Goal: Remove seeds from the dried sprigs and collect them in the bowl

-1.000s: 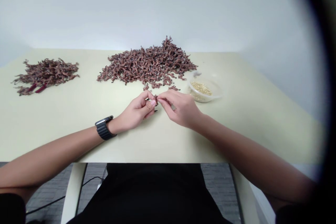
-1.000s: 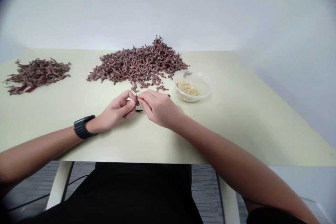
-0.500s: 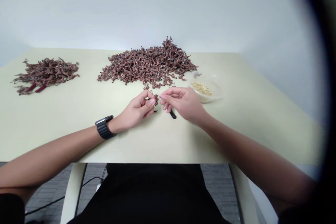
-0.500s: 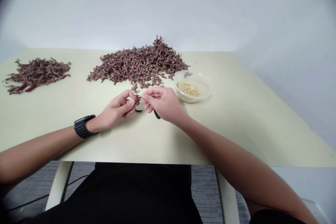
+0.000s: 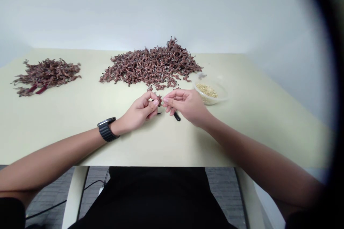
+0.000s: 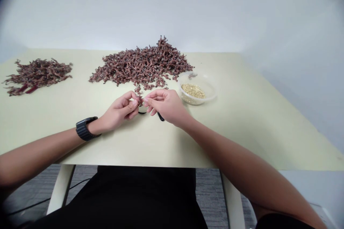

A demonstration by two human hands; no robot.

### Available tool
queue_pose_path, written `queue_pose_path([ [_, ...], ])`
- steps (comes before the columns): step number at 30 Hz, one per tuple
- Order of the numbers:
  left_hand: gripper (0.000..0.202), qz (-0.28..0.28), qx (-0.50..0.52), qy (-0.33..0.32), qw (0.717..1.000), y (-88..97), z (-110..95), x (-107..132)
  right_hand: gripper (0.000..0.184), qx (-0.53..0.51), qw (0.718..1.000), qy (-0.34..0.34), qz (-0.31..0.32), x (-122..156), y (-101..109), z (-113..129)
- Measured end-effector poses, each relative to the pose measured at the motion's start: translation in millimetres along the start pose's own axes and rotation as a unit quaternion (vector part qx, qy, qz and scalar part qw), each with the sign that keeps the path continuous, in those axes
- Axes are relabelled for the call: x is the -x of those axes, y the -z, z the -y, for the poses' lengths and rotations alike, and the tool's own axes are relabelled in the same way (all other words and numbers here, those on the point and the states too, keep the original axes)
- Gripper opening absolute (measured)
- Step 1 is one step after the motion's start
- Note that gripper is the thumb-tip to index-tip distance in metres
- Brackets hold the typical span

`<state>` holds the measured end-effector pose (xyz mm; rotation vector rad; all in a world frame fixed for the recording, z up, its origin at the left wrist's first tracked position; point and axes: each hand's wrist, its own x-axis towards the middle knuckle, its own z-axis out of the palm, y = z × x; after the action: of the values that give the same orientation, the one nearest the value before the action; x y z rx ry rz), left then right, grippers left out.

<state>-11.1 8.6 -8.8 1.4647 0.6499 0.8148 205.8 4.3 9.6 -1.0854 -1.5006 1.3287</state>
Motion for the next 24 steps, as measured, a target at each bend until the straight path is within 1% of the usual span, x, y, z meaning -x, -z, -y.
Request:
queue_pose_path([
  [4,0.025,0.002,0.001,0.001,1.0,-0.1,0.4,0.3,0.031,0.012,1.0,0.016,-0.001,0.4,-1.1,-1.5],
  [10,0.027,-0.002,-0.006,0.0,1.0,-0.4,1.6,0.1,0.022,0.067,0.994,0.076,-0.027,5.1,-6.0,-2.1],
  [15,0.027,0.0,-0.013,0.001,1.0,-0.8,0.6,0.6,0.018,0.107,0.989,0.094,-0.027,8.1,-8.0,-2.0],
  [24,0.028,0.006,-0.016,0.003,1.0,-2.7,-1.5,1.4,0.012,0.234,0.954,0.181,-0.048,9.2,-8.8,-1.4],
])
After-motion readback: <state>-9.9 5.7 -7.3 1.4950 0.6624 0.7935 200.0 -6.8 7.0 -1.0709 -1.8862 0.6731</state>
